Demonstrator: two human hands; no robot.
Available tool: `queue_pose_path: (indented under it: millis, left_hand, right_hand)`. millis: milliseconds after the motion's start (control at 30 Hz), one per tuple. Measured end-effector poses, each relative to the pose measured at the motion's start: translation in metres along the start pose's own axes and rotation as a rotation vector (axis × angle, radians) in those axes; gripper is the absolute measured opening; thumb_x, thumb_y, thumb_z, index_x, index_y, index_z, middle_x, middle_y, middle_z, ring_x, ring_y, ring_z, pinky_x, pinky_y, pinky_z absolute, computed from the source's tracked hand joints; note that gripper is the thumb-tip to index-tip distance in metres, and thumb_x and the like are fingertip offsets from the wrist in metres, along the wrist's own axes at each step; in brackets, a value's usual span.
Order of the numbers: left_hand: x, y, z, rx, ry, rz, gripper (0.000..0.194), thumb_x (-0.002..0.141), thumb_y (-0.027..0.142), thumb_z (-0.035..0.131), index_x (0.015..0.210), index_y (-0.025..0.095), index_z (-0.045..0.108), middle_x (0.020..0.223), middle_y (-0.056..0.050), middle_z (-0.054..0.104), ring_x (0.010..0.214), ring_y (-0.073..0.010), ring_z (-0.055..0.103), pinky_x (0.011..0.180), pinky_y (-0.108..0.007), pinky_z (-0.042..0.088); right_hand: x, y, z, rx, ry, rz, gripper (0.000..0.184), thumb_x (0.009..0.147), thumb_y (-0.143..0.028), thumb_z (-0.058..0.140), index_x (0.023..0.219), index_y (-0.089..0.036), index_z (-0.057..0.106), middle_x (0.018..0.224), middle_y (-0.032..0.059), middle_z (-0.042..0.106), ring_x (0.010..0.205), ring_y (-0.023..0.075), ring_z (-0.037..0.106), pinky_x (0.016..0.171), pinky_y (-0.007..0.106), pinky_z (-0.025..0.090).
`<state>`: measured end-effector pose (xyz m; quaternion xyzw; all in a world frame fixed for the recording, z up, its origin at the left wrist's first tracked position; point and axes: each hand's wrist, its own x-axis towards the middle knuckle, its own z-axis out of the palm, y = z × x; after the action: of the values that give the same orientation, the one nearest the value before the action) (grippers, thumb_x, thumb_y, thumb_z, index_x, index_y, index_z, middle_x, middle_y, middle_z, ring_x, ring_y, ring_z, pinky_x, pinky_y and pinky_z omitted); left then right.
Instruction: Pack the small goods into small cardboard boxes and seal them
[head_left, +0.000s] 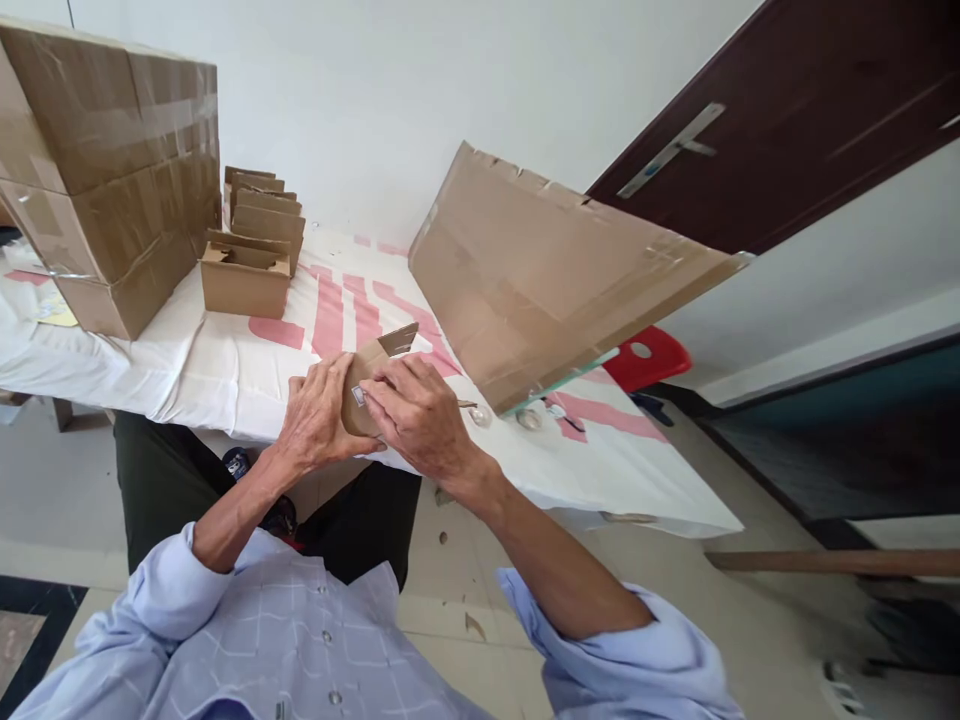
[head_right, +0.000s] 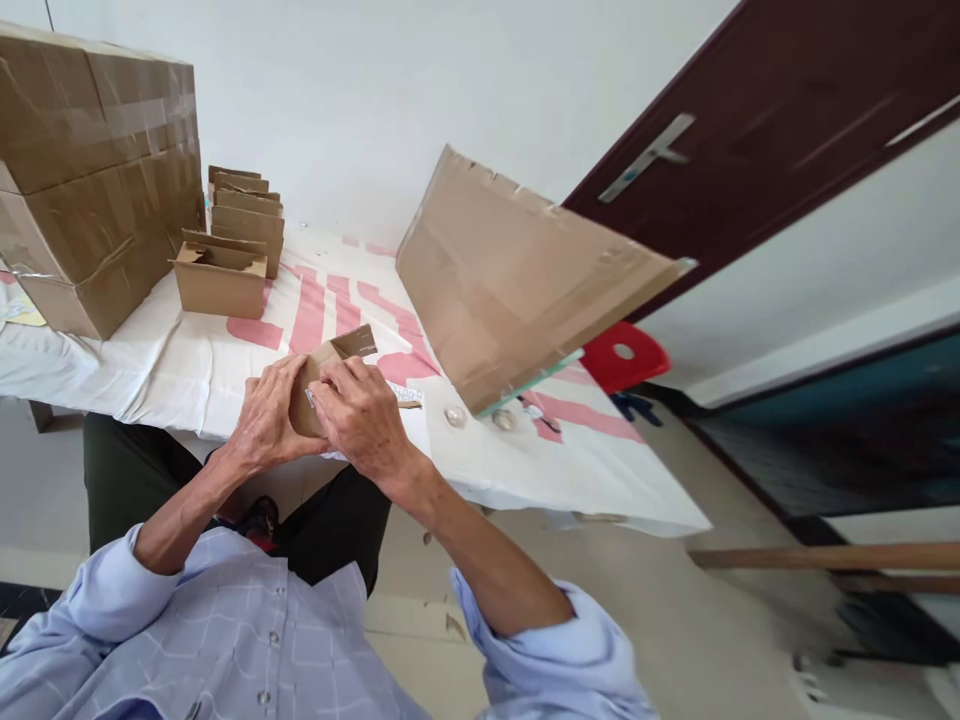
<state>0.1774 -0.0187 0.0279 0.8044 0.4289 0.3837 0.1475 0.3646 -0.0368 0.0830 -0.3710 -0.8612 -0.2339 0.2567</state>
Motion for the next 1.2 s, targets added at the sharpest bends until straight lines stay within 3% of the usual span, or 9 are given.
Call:
queue_pose_path:
  millis: [333, 700, 1200]
  left_hand:
    - [0.0, 0.002, 0.009, 0.011, 0.043, 0.0, 0.125, 0.068, 0.053, 0.102, 0.172, 0.02, 0.039, 0.167, -0.027, 0.057, 0.154, -0.0498, 0.055, 0.118, -0.062, 0.047]
    - [0.0, 0.003, 0.007, 0.024, 0.042, -0.001, 0.121, 0.072, 0.058, 0.097, 0.171, 0.016, 0.041, 0.166, -0.028, 0.057, 0.152, -0.0483, 0.056, 0.117, -0.06, 0.048]
    - [-0.001, 0.01, 0.004, 0.013, 0.029, -0.037, 0.114, 0.074, 0.05, 0.093, 0.168, 0.013, 0.041, 0.168, -0.029, 0.056, 0.156, -0.0461, 0.054, 0.121, -0.06, 0.046]
  right_hand:
    - [0.002, 0.008, 0.005, -0.137, -0.086, -0.003, 0.026, 0.108, -0.011, 0.06, 0.101, -0.023, 0.081, 0.104, 0.0103, 0.075, 0.1, 0.0285, 0.053, 0.089, 0.043, 0.039]
    - [0.002, 0.007, 0.008, -0.137, -0.108, -0.018, 0.028, 0.108, -0.011, 0.058, 0.098, -0.022, 0.081, 0.105, 0.0108, 0.076, 0.102, 0.029, 0.054, 0.093, 0.045, 0.039]
    - [0.009, 0.0, 0.016, -0.193, -0.097, 0.024, 0.025, 0.105, -0.01, 0.056, 0.1, -0.017, 0.079, 0.097, 0.0128, 0.075, 0.097, 0.0305, 0.052, 0.087, 0.044, 0.035]
